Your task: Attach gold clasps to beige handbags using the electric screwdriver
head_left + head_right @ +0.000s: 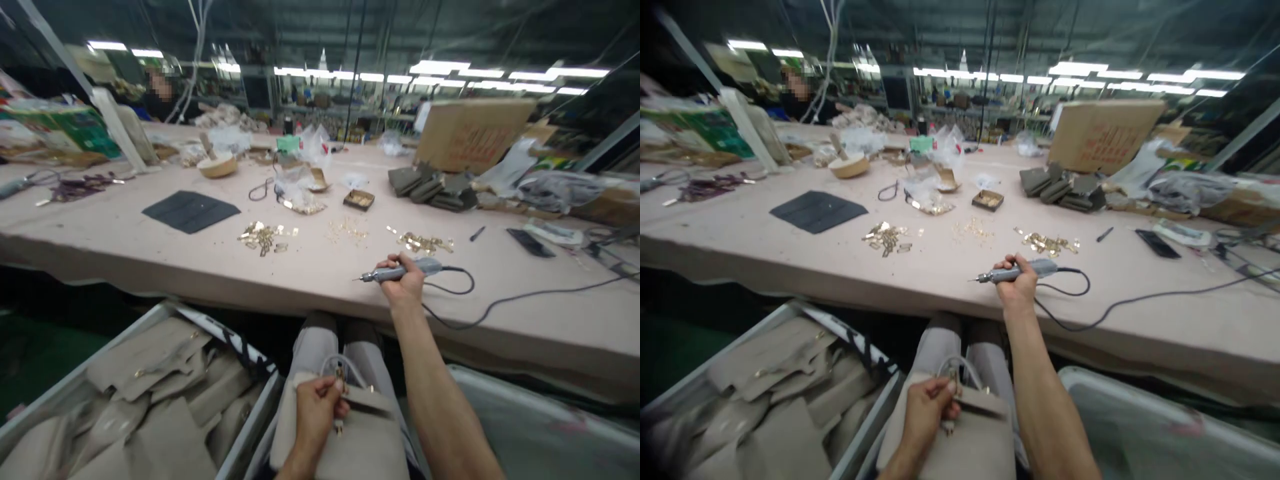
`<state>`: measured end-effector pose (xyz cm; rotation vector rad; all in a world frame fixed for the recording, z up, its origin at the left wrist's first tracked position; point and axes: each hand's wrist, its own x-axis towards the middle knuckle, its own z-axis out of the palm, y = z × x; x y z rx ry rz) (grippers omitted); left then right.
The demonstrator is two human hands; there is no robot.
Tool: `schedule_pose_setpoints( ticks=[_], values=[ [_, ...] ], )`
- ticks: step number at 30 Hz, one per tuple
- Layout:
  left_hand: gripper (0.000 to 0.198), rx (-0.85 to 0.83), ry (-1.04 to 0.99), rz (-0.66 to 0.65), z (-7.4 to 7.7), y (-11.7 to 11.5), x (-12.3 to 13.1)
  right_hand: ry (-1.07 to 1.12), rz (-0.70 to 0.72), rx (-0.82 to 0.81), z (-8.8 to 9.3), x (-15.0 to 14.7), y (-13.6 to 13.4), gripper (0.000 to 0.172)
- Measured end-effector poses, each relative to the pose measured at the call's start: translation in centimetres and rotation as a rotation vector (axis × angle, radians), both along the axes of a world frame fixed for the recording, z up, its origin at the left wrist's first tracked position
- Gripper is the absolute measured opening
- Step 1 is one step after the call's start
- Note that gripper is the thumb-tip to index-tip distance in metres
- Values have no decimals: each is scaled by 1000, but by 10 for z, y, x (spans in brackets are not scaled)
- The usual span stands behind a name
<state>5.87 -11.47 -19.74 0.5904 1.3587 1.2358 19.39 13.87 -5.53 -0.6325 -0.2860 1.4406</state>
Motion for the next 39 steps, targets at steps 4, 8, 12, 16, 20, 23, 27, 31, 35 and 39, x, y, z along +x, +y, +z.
schedule_pose_setpoints(
  ticks=[4,8,12,16,20,23,27,31,35,39],
  values=[
    [39,2,7,14,12,-4,0,166,205,81,-21,13,-80,15],
    [38,-9,-13,6,16,-7,2,108,201,-8,-52,16,-135,15],
    [38,7,-1,17,17,-8,6,91,184,-55,-74,16,-151,16],
    [38,-7,23,23,17,-6,7,108,191,-60,-79,16,-153,17],
    [37,-12,30,31,18,-8,8,115,188,-72,-82,15,-154,14],
    [38,-9,29,28,19,-9,8,123,181,-72,-84,14,-155,13],
    [38,-10,31,31,18,-9,10,127,182,-76,-87,14,-155,13],
    [39,-7,34,41,17,-9,12,112,176,-73,-87,14,-155,13],
    [41,-19,45,59,16,-8,13,98,172,-72,-86,15,-156,13],
    [41,-30,64,60,16,-6,14,74,165,-67,-83,14,-157,14]
  ],
)
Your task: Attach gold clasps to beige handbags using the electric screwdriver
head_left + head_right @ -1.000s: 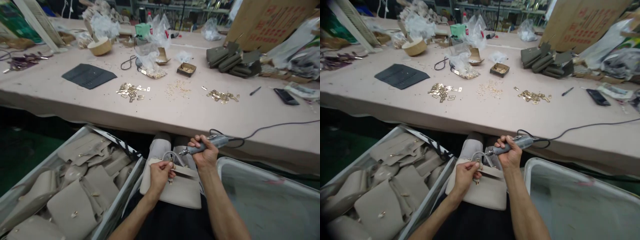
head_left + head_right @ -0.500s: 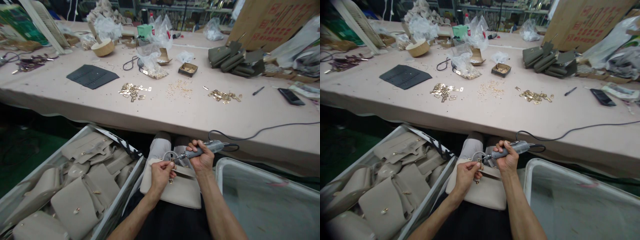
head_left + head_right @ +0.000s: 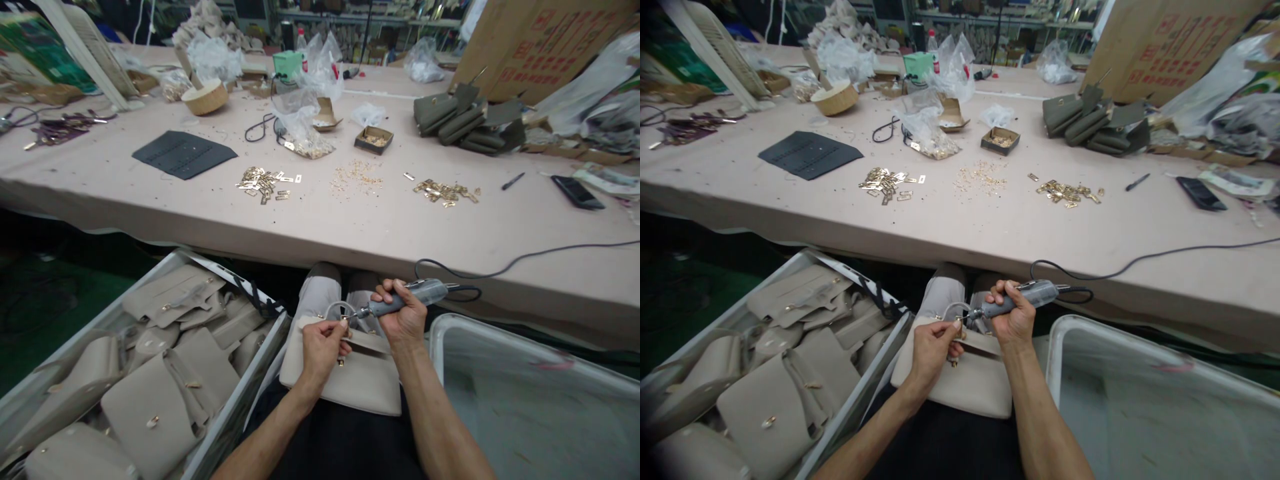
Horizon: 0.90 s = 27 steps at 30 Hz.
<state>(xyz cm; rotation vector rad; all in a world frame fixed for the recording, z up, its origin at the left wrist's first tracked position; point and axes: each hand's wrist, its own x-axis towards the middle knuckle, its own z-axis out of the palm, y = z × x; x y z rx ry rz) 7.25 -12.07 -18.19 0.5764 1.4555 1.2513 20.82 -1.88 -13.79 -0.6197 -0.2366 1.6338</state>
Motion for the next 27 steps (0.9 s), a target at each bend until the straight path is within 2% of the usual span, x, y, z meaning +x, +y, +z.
schedule_pose_setpoints(
  ticks=[9,27],
  values=[
    [36,-4,30,19,-1,0,1,-61,7,20,10,-3,-5,19],
    [33,-1,73,6,5,-2,-1,-136,1,106,17,-7,-11,11]
  ],
)
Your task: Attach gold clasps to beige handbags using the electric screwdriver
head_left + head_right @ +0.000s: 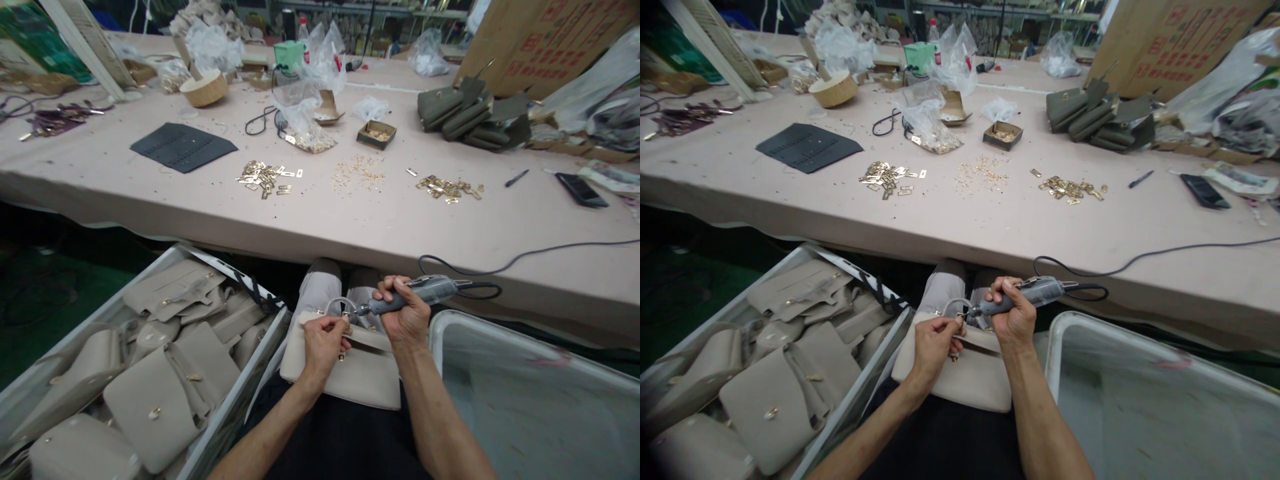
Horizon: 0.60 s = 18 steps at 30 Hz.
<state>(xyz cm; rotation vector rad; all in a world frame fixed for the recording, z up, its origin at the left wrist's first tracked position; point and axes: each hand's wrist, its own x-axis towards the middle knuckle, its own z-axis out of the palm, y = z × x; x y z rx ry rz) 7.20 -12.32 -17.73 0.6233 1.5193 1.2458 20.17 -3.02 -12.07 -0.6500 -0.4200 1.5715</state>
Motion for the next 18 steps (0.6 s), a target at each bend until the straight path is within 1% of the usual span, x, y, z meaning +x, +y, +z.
schedule_pose_setpoints(
  ticks=[7,14,18],
  values=[
    [33,-22,29,-9,-1,-1,1,-68,10,38,3,-2,-3,12],
    [31,-41,45,-5,4,-1,4,-160,33,180,13,-9,-10,14],
    [33,-44,48,-14,3,-1,3,-194,28,246,17,-12,-12,14]
  ],
)
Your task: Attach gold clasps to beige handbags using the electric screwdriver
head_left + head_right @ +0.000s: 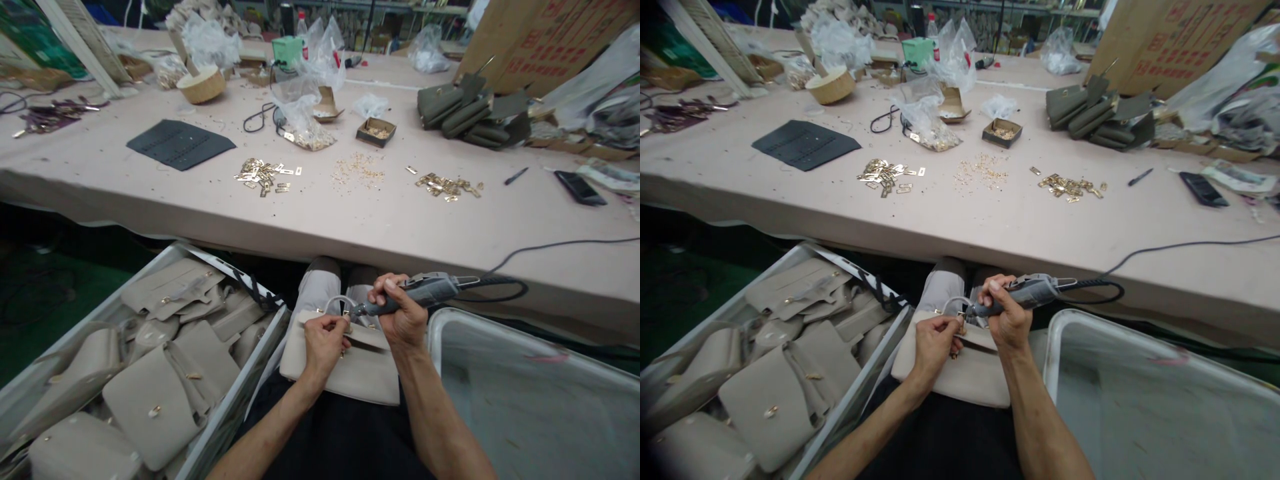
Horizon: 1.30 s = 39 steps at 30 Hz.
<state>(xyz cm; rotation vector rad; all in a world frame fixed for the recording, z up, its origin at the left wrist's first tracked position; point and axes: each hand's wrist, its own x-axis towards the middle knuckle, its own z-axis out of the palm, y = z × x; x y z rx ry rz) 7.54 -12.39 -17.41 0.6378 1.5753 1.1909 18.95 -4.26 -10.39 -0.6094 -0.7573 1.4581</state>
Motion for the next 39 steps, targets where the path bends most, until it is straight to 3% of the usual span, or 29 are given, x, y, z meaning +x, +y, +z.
schedule_pose_setpoints(
  ticks=[12,26,35,39],
  values=[
    [33,12,22,-12,-5,-1,0,-73,-4,71,1,-2,-3,13],
    [37,94,-8,-49,-14,-4,-1,-256,93,151,2,-11,-6,23],
    [49,127,-59,-89,-4,-7,-4,-350,227,175,-4,-12,-7,23],
    [63,147,-64,-87,-19,-9,-3,-386,245,174,-9,-15,-9,25]
  ],
)
